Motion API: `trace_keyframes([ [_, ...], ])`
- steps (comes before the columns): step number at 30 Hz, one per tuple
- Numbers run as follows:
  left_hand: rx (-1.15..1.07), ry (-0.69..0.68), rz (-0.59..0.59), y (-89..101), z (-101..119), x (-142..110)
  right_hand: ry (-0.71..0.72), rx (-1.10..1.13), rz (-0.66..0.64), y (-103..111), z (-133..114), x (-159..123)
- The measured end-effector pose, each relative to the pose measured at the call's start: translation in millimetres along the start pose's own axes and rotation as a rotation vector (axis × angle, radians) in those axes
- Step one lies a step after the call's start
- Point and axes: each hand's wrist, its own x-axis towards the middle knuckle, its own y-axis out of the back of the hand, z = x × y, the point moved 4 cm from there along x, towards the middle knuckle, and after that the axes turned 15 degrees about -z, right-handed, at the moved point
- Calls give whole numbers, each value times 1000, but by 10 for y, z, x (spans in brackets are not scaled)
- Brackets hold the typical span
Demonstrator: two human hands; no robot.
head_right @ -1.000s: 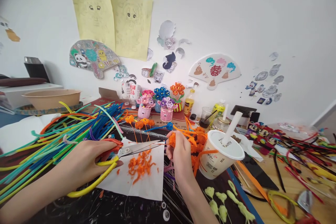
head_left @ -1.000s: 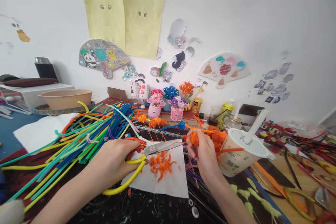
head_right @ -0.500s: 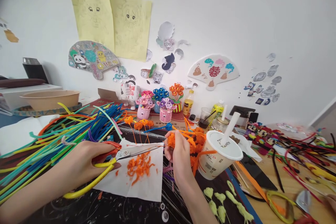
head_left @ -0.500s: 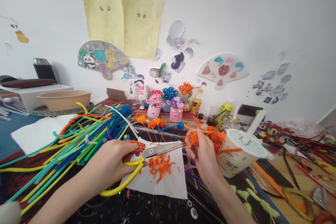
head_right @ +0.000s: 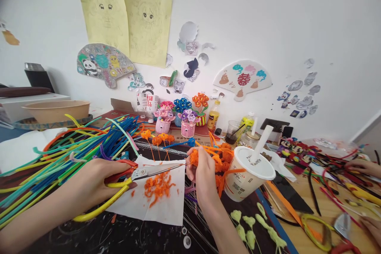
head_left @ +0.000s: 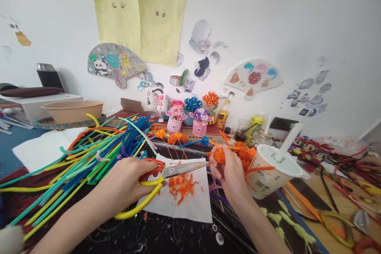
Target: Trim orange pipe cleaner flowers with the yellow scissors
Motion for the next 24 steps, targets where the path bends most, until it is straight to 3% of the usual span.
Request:
trace_keyframes([
  [15,-28,70,-2,63,-64,-26,-69,-122,99,108,74,12],
  [24,-24,48,-28,79,-69,-29,-25,-97,64,56,5,6],
])
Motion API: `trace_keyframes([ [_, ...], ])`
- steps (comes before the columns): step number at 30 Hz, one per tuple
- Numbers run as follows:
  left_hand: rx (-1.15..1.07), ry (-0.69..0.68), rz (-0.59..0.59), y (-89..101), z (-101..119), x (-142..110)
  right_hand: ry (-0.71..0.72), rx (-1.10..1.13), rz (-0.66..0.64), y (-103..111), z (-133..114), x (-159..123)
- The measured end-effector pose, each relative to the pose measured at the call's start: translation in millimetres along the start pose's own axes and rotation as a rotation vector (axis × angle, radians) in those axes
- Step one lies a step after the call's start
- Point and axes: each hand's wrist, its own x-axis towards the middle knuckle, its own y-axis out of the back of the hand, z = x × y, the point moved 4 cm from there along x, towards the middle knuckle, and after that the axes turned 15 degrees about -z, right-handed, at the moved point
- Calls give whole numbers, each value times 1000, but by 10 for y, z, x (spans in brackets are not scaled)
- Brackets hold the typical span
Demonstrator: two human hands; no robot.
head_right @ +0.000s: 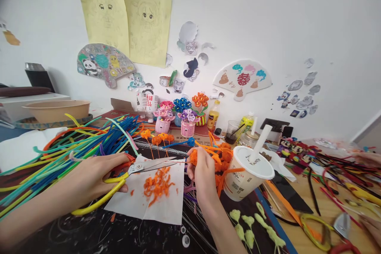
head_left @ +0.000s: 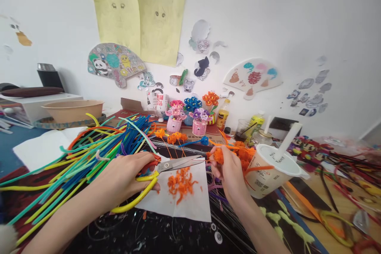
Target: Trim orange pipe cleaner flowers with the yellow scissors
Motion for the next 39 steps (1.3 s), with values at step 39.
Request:
trace_keyframes([
  [39,-36,-28,-61,-20,-7,30,91,58,6,-15,-58,-20],
])
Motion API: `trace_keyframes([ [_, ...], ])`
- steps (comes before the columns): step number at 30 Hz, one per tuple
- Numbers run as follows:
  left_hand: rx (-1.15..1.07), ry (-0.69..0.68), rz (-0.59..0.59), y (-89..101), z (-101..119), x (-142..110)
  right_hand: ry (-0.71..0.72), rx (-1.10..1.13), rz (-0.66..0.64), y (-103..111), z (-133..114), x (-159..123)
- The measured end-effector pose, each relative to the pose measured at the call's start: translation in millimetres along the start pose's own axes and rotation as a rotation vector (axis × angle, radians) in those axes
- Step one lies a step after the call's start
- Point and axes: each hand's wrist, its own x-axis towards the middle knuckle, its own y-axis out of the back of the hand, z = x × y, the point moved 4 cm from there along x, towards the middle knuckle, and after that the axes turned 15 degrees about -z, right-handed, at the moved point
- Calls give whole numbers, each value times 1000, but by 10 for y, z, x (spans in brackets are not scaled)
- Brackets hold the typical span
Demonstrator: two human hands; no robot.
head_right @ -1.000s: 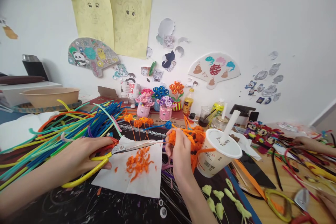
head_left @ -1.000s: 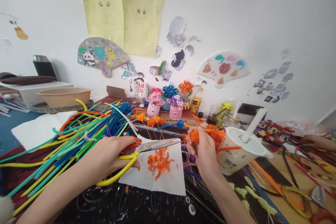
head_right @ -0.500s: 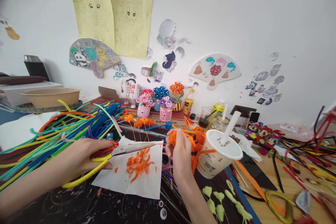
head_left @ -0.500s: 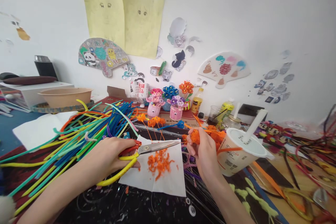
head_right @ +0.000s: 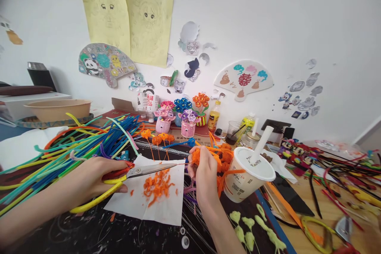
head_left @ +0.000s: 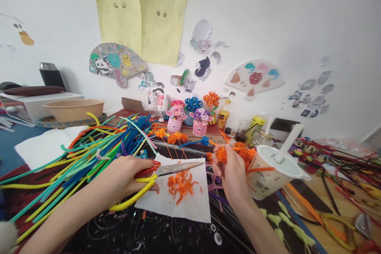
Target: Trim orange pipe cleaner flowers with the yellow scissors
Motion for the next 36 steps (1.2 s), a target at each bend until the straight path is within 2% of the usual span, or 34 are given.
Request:
trace_keyframes([
  [5,-16,-29,15,-14,-7,10,-4,-5,-3,2,-3,2],
  [11,10,20,5,-19,-51,20,-2,-3,0,-4,-4,-3],
  [16,11,22,75,22,-42,-10,-23,-51,16,41,52,13],
  [21,-40,94,22,-21,-14,-13,-34,-83,29,32,68,7],
  [36,10,-22,8,-272,97,82,-27,1,-67,-90,97,-75],
])
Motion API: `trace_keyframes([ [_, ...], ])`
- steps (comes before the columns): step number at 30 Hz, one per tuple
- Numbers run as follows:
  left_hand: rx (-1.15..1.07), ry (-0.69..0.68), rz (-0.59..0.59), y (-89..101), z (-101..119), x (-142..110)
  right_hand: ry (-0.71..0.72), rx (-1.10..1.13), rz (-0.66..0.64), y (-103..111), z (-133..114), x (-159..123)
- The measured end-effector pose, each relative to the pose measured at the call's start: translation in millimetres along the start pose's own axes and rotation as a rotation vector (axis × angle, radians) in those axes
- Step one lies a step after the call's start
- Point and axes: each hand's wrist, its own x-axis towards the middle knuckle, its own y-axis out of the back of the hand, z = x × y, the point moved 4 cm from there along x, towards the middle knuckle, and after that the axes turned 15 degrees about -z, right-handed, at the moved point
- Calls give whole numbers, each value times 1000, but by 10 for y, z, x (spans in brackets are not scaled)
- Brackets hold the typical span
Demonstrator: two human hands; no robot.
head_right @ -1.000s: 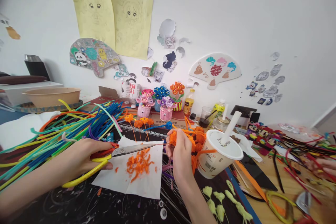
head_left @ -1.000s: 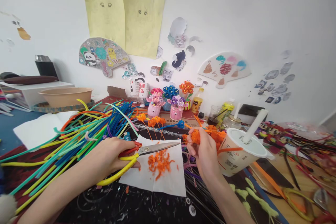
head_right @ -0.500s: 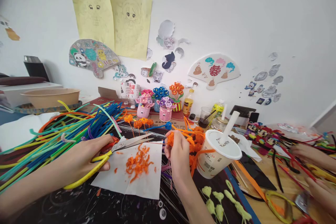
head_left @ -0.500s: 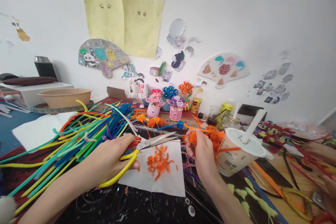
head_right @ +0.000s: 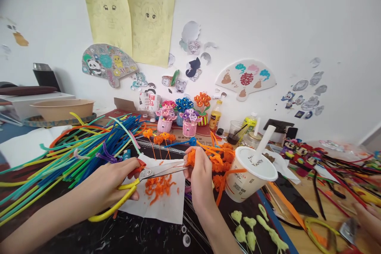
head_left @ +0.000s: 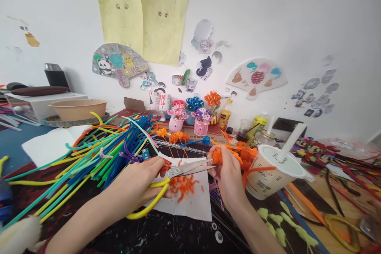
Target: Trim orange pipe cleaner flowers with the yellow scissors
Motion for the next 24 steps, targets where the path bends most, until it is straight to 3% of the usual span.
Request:
trace_keyframes([
  [24,30,31,-29,-84,-101,65,15,52,-24,-1,18,26],
])
